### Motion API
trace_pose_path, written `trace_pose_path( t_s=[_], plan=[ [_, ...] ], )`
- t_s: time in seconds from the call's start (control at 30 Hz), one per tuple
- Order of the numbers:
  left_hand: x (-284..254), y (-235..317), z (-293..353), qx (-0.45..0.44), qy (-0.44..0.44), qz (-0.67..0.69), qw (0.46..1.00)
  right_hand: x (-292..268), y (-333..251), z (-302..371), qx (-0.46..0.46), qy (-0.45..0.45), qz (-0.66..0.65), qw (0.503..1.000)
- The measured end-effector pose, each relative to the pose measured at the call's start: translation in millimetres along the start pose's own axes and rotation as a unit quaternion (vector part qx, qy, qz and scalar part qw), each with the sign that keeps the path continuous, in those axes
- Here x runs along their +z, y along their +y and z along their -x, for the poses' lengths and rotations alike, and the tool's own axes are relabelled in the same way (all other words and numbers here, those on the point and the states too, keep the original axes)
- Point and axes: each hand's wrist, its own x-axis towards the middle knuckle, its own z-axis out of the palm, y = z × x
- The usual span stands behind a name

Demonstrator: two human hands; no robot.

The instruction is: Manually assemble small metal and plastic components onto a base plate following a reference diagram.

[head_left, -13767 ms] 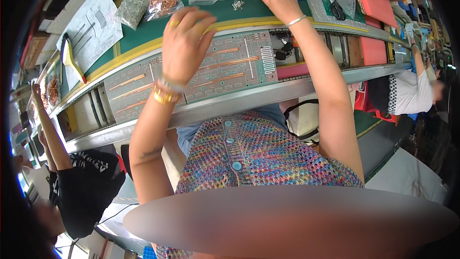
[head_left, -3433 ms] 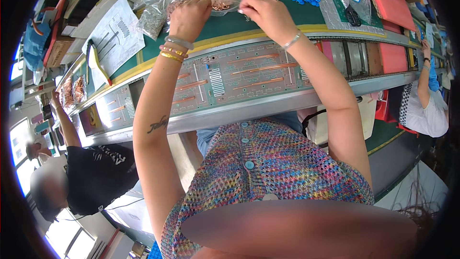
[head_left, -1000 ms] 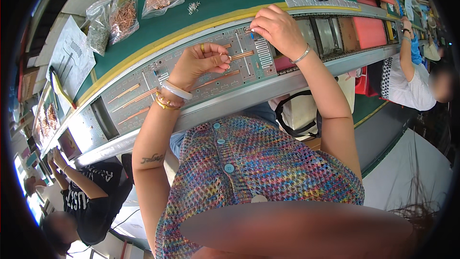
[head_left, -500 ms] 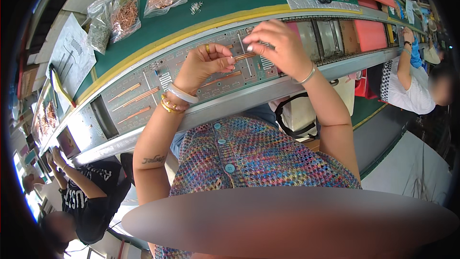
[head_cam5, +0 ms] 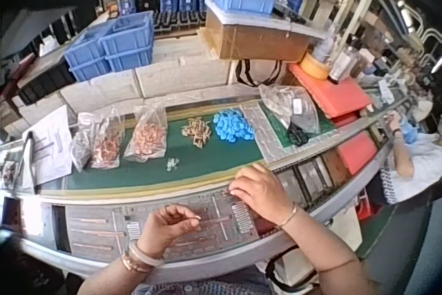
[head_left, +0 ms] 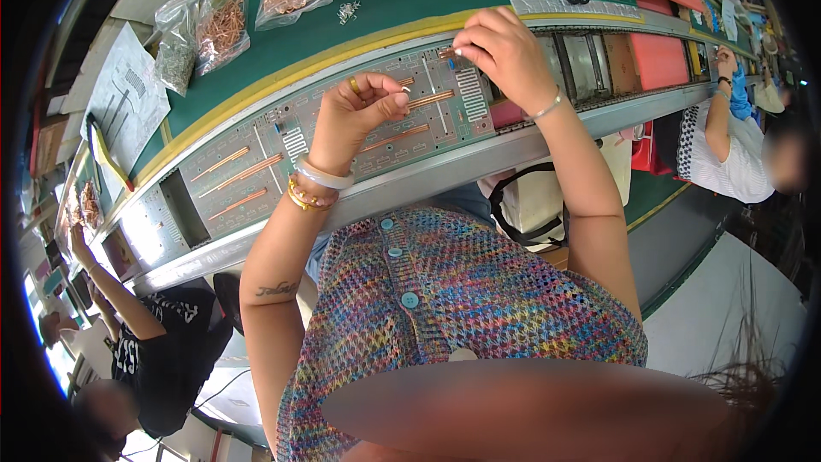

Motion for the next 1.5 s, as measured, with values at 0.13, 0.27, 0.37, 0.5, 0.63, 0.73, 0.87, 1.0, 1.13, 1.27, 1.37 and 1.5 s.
trace_pose_path(
  t_s=[0.13, 0.27, 0.37, 0.5, 0.63, 0.73, 0.87, 1.0, 1.13, 1.27, 1.37, 1.5],
  plan=[
    [3.0, -0.4, 5.6, -0.036, -0.003, 0.015, 0.999, 12.8, 15.3, -2.4, -0.016, -0.028, 0.032, 0.999],
    [2.8, 1.9, 16.2, -0.023, -0.004, -0.034, 0.999, 13.8, 11.5, -6.0, -0.035, -0.036, 0.048, 0.998],
    [0.3, 3.8, 19.1, -0.03, -0.013, -0.029, 0.999, 14.9, 9.1, -7.0, -0.052, -0.033, 0.075, 0.995],
    [-2.6, 4.9, 27.2, -0.018, -0.009, -0.076, 0.997, 7.7, 5.0, -1.6, -0.05, -0.008, 0.085, 0.995],
    [-6.7, 6.9, 40.5, -0.01, 0.018, -0.088, 0.996, -1.4, -19.1, -1.7, 0.031, 0.044, 0.026, 0.998],
    [-9.6, 7.1, 42.9, -0.015, 0.025, -0.097, 0.995, 9.5, -43.0, -28.1, 0.006, 0.056, -0.007, 0.998],
    [-12.3, 9.7, 51.2, -0.001, 0.045, -0.14, 0.989, 54.9, -62.5, -80.9, -0.042, 0.053, -0.009, 0.998],
    [-30.3, 21.2, 71.1, 0.077, 0.091, -0.258, 0.959, 101.4, -61.8, -125.4, -0.046, 0.044, 0.118, 0.991],
    [-73.7, 39.1, 92.6, 0.17, 0.205, -0.439, 0.858, 124.3, -63.3, -142.4, 0.029, 0.046, 0.203, 0.978],
    [-105.0, 45.5, 102.0, 0.176, 0.259, -0.52, 0.795, 132.3, -59.1, -144.0, 0.036, 0.026, 0.239, 0.97],
    [-110.4, 45.9, 95.5, 0.177, 0.255, -0.554, 0.773, 140.4, -57.2, -146.8, 0.065, 0.052, 0.218, 0.972],
    [-109.5, 40.0, 80.3, 0.222, 0.224, -0.6, 0.735, 115.5, -75.0, -151.5, 0.025, 0.009, 0.191, 0.981]
  ],
)
